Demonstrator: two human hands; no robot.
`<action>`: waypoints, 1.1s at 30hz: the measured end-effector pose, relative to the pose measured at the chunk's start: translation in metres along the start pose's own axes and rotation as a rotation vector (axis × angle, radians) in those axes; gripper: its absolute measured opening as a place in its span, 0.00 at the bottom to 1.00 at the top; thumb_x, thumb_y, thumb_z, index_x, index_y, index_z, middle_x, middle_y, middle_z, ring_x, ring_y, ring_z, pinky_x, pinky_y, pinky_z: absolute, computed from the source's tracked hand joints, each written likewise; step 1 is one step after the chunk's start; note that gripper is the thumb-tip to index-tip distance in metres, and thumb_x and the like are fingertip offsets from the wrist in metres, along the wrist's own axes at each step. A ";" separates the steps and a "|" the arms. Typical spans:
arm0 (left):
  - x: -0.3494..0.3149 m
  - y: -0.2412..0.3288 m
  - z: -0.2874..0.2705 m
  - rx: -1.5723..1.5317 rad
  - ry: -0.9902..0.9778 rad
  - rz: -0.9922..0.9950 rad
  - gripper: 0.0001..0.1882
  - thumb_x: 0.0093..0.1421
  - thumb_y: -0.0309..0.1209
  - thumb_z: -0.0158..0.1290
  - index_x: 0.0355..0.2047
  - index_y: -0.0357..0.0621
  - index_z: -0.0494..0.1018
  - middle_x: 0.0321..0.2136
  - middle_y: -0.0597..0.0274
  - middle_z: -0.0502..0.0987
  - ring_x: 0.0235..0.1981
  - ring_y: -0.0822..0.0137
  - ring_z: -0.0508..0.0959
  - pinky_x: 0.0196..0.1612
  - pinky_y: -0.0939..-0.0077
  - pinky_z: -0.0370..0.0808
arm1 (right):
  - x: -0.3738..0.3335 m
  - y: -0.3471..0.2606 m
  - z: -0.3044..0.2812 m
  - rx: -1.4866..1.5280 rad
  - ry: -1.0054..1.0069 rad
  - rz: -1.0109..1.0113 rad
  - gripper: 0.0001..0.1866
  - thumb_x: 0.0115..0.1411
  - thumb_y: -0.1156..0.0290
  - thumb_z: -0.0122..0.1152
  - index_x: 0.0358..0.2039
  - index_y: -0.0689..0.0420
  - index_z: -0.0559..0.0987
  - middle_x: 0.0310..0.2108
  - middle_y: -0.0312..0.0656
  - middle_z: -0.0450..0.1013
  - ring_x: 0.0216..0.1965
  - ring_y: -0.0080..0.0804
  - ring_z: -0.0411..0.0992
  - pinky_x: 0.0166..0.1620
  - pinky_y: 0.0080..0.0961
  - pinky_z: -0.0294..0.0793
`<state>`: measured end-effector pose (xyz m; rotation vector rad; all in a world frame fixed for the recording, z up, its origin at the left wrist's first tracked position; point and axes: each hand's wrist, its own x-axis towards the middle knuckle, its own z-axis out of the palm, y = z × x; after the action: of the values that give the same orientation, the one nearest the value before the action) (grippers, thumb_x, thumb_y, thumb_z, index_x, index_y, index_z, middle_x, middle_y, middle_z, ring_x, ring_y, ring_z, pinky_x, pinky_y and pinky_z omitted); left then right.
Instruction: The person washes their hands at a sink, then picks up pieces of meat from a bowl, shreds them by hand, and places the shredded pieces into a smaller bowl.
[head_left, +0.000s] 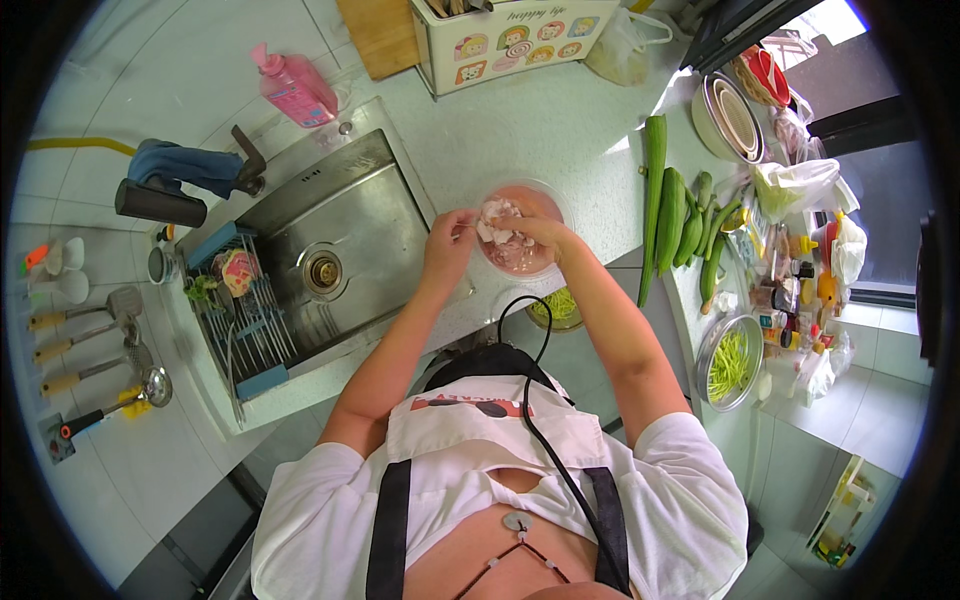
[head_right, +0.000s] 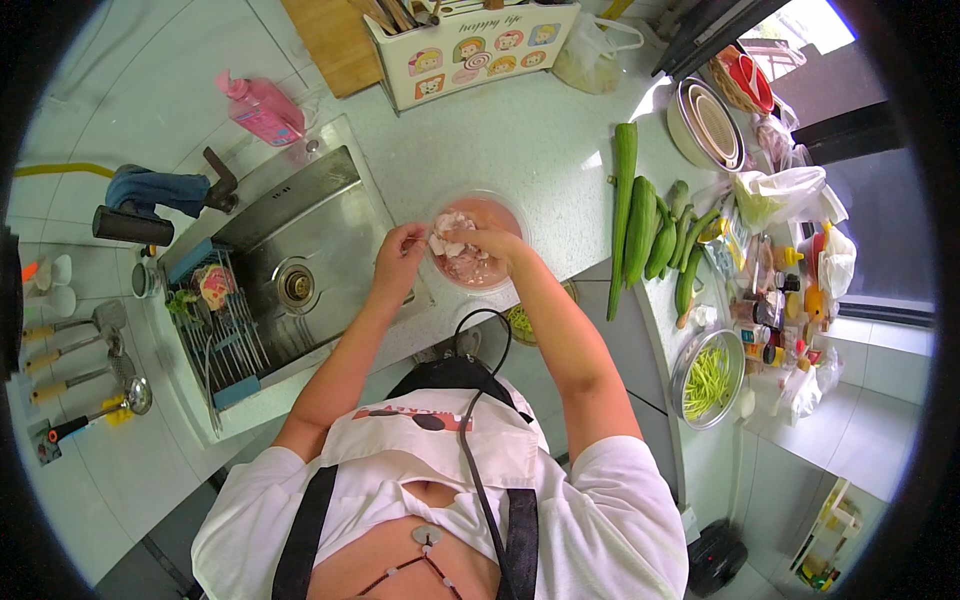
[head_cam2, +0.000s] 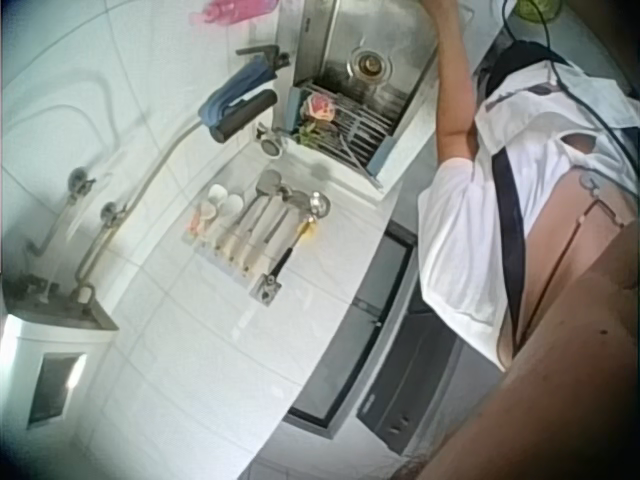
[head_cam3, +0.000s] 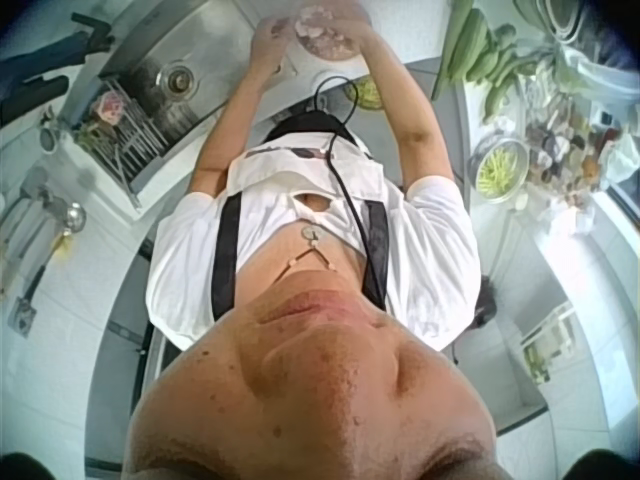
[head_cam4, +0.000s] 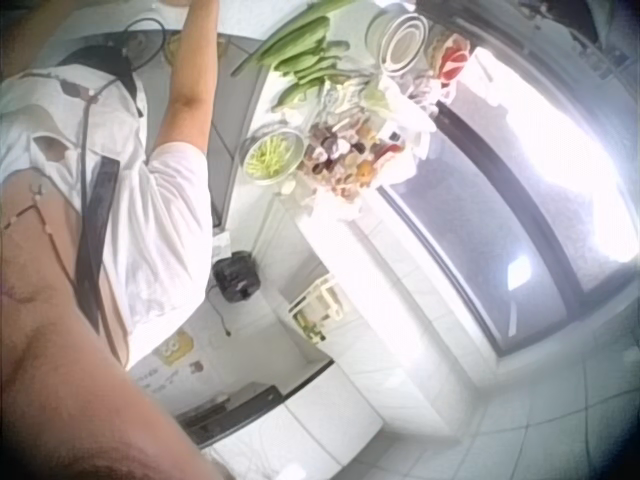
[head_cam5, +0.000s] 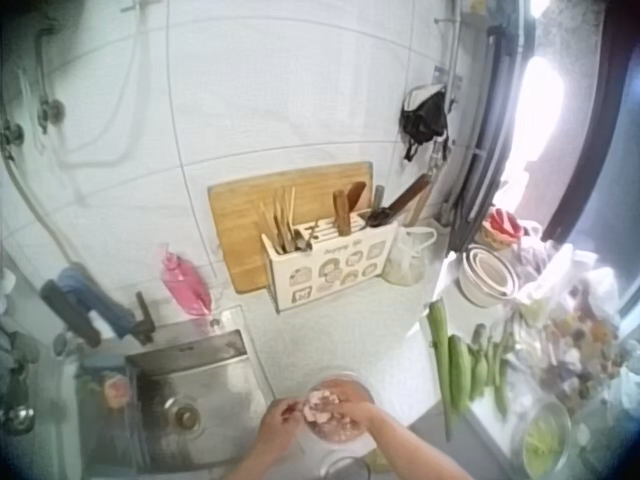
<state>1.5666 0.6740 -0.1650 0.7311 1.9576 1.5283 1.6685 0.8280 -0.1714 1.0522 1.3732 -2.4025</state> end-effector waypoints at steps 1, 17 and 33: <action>0.000 0.000 0.001 -0.002 0.017 -0.007 0.12 0.51 0.22 0.48 0.38 0.39 0.70 0.36 0.57 0.70 0.35 0.66 0.73 0.38 0.77 0.71 | 0.009 0.008 -0.009 0.042 -0.048 0.032 0.23 0.51 0.62 0.61 0.46 0.56 0.67 0.38 0.39 0.70 0.37 0.26 0.71 0.32 0.19 0.73; 0.010 0.029 0.019 -0.127 0.008 0.102 0.14 0.59 0.30 0.44 0.44 0.37 0.67 0.43 0.56 0.70 0.44 0.64 0.70 0.48 0.75 0.65 | -0.030 -0.021 -0.010 0.250 -0.064 0.049 0.24 0.53 0.66 0.57 0.50 0.58 0.65 0.45 0.39 0.68 0.45 0.27 0.68 0.45 0.26 0.72; 0.033 0.031 0.056 -1.289 -0.351 -0.622 0.23 0.61 0.50 0.36 0.42 0.44 0.67 0.40 0.59 0.72 0.42 0.62 0.72 0.48 0.64 0.68 | -0.060 -0.066 0.020 -0.710 0.201 -0.290 0.29 0.42 0.67 0.65 0.45 0.61 0.67 0.37 0.45 0.71 0.39 0.32 0.70 0.43 0.24 0.69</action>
<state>1.5857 0.7413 -0.1490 -0.1709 0.5438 1.6595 1.6713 0.8378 -0.0809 0.9437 2.3330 -1.7211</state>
